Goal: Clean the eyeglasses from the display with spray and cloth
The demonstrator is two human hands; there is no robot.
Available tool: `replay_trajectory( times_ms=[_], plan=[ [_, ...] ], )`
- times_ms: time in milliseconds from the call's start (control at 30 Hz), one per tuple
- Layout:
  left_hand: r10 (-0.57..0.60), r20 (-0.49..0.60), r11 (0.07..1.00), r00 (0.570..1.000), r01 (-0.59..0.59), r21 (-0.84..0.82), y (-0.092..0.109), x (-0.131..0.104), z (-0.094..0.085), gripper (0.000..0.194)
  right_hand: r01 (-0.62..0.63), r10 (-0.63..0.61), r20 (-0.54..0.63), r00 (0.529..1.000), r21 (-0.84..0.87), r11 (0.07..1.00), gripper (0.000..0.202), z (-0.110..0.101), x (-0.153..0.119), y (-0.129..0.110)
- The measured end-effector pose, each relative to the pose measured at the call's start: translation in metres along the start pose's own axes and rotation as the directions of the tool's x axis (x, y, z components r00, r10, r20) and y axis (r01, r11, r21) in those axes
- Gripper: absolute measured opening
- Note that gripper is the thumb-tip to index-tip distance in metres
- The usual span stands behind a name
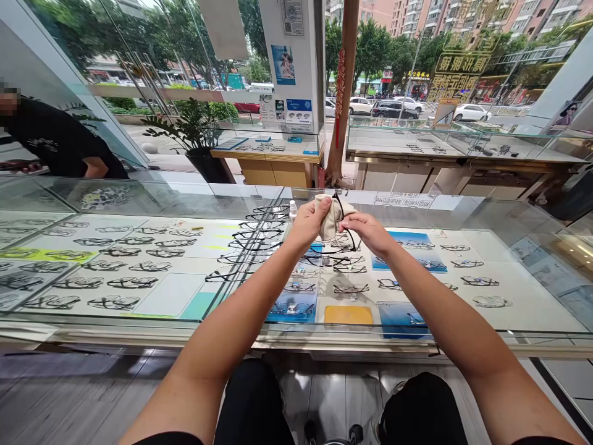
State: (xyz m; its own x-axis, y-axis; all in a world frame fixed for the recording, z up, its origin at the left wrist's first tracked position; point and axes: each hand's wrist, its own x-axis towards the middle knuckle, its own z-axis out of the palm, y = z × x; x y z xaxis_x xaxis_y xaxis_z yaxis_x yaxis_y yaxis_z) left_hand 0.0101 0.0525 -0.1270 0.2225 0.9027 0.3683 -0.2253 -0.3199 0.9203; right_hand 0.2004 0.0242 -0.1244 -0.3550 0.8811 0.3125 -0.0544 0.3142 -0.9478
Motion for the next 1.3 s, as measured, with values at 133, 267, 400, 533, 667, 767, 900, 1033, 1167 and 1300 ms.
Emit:
replay_trajectory(
  times_ms=[133,267,400,533,667,767,900,1033,1167,1300],
  plan=[
    [-0.025,-0.008,1.0,1.0,0.025,-0.004,-0.001,0.0,-0.001,0.072,-0.01,0.01,-0.002,1.0,-0.003,1.0,0.028,0.002,-0.001,-0.002],
    [-0.07,-0.011,0.996,0.998,0.069,-0.051,0.001,0.001,-0.002,0.071,-0.006,0.006,-0.006,1.0,0.005,1.0,0.027,0.002,-0.001,-0.002],
    [-0.085,0.002,0.993,0.996,0.084,-0.077,0.004,0.0,-0.003,0.068,0.004,-0.004,-0.01,1.0,0.008,1.0,0.026,0.002,-0.001,-0.002],
    [-0.1,0.026,0.991,0.995,0.102,-0.092,0.007,-0.002,-0.004,0.065,-0.004,0.005,-0.027,1.0,0.035,0.999,0.027,0.002,-0.002,-0.002],
    [-0.112,0.03,0.989,0.993,0.114,-0.096,0.007,-0.003,-0.004,0.066,-0.033,0.038,-0.032,0.999,0.123,0.992,0.028,0.003,-0.002,-0.002],
    [-0.097,0.044,0.991,0.994,0.101,-0.088,0.008,-0.004,-0.003,0.062,-0.042,0.048,-0.035,0.998,0.161,0.986,0.028,0.002,0.0,0.0],
    [-0.048,0.043,0.997,0.998,0.051,-0.061,0.009,-0.005,0.0,0.061,-0.035,0.042,-0.044,0.998,0.144,0.989,0.03,0.002,0.001,0.003],
    [-0.015,0.035,0.998,0.999,0.017,-0.068,0.01,-0.006,0.002,0.062,-0.044,0.047,-0.016,0.999,0.136,0.99,0.034,0.003,0.001,0.004],
    [-0.027,0.081,0.996,0.996,0.033,-0.077,0.011,-0.007,0.002,0.062,-0.074,0.074,0.008,0.997,0.175,0.982,0.034,0.004,-0.001,0.002],
    [-0.021,0.124,0.998,0.992,0.028,-0.058,0.014,-0.008,0.002,0.06,-0.102,0.101,0.016,0.995,0.216,0.971,0.034,0.005,-0.001,0.002]
  ],
)
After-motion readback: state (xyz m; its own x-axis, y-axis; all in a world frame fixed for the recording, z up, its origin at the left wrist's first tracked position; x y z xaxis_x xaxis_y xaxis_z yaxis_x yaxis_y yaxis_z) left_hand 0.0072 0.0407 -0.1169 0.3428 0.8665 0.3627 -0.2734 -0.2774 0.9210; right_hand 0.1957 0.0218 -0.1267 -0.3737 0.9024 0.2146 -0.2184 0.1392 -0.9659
